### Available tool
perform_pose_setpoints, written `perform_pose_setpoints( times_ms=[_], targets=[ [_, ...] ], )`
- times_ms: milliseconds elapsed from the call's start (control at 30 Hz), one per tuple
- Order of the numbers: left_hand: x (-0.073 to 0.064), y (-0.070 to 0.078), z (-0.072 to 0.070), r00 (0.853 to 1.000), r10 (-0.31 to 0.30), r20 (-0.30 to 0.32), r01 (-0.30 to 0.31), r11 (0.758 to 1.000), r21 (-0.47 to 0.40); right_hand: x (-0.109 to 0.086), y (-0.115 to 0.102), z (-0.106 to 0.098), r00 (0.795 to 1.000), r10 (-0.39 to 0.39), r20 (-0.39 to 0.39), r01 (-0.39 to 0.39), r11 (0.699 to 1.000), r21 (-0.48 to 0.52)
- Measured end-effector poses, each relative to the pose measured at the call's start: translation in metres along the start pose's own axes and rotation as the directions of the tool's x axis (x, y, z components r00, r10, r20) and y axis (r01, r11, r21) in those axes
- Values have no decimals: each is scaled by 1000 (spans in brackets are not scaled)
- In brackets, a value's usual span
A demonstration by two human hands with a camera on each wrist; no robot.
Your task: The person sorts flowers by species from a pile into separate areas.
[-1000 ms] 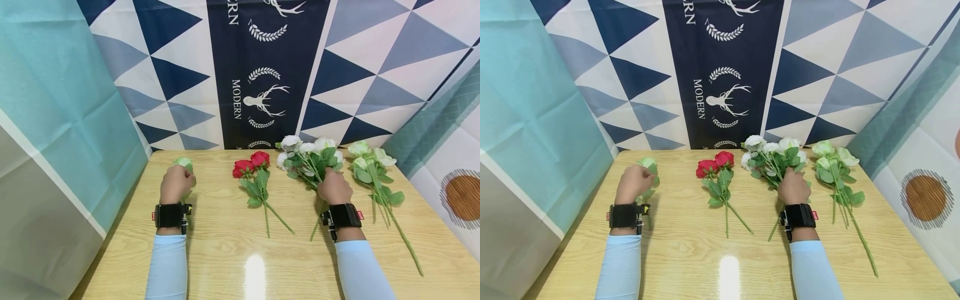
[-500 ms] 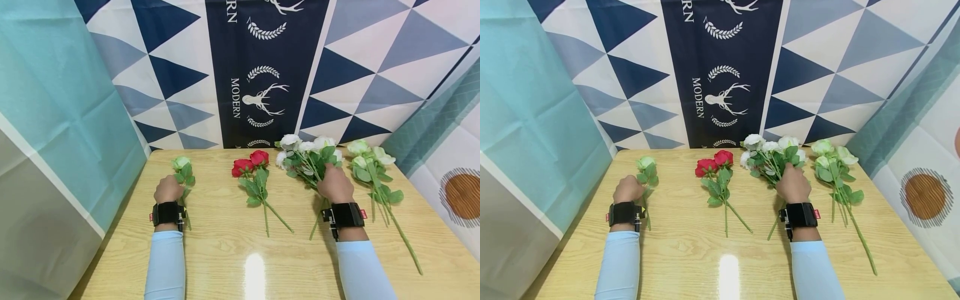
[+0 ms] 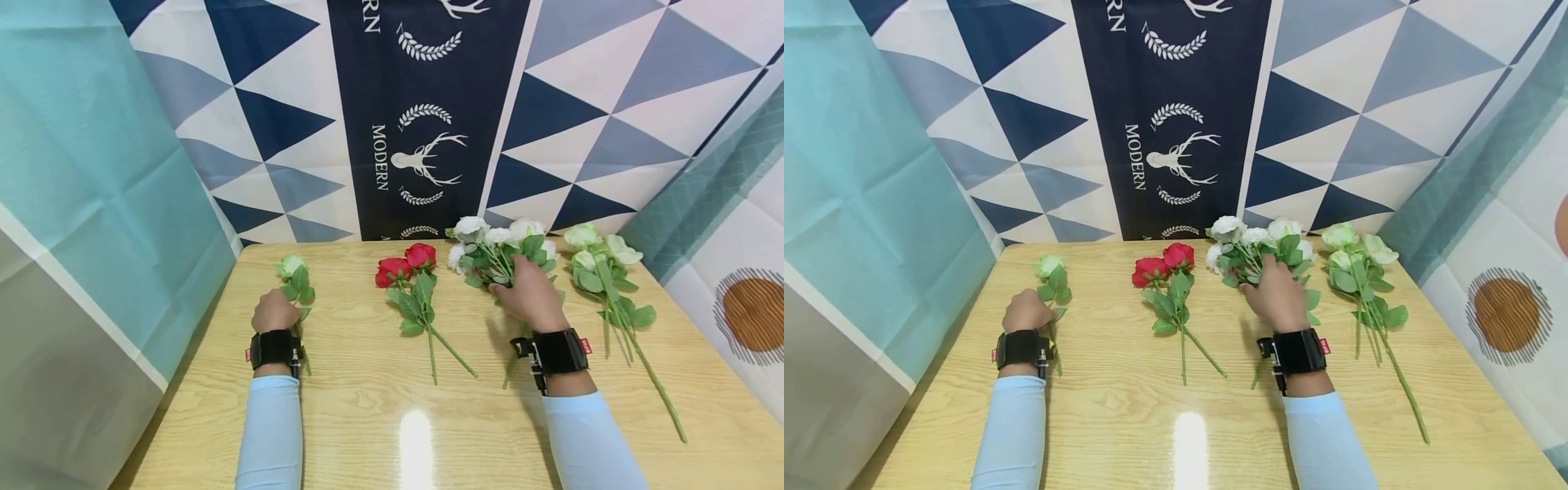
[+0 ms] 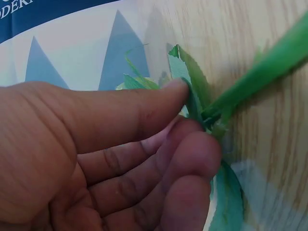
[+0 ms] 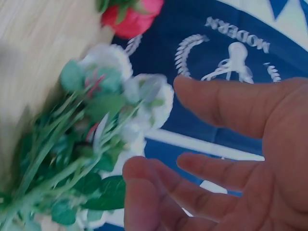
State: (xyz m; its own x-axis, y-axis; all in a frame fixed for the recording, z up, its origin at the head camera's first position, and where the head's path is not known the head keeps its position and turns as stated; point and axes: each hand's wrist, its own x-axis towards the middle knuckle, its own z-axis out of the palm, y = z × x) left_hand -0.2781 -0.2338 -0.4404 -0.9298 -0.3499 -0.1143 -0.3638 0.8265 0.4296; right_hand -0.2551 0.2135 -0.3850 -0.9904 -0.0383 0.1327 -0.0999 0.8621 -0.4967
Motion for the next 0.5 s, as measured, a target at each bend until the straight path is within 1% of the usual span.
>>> perform_pose_setpoints(
  times_ms=[67,167,267,367,500],
  targets=[
    [-1,1,0,1000,1,3,-1,1000,-3,0,-3,0,999,-41,25,40,999,30],
    [-3,1,0,1000,-6,0,6,1000,-10,-2,-8,0,994,-88,60,85,995,47],
    [-4,0,-1,1000,-22,-4,22,1000,-22,-3,-12,2,991,-107,84,103,993,49],
    [-5,-1,-2,999,-39,-11,38,999,-22,-4,-15,2,989,-117,88,112,992,55],
    [-4,0,-1,999,-36,-12,36,999,2,-7,-17,1,988,-134,75,130,990,53]
  ],
)
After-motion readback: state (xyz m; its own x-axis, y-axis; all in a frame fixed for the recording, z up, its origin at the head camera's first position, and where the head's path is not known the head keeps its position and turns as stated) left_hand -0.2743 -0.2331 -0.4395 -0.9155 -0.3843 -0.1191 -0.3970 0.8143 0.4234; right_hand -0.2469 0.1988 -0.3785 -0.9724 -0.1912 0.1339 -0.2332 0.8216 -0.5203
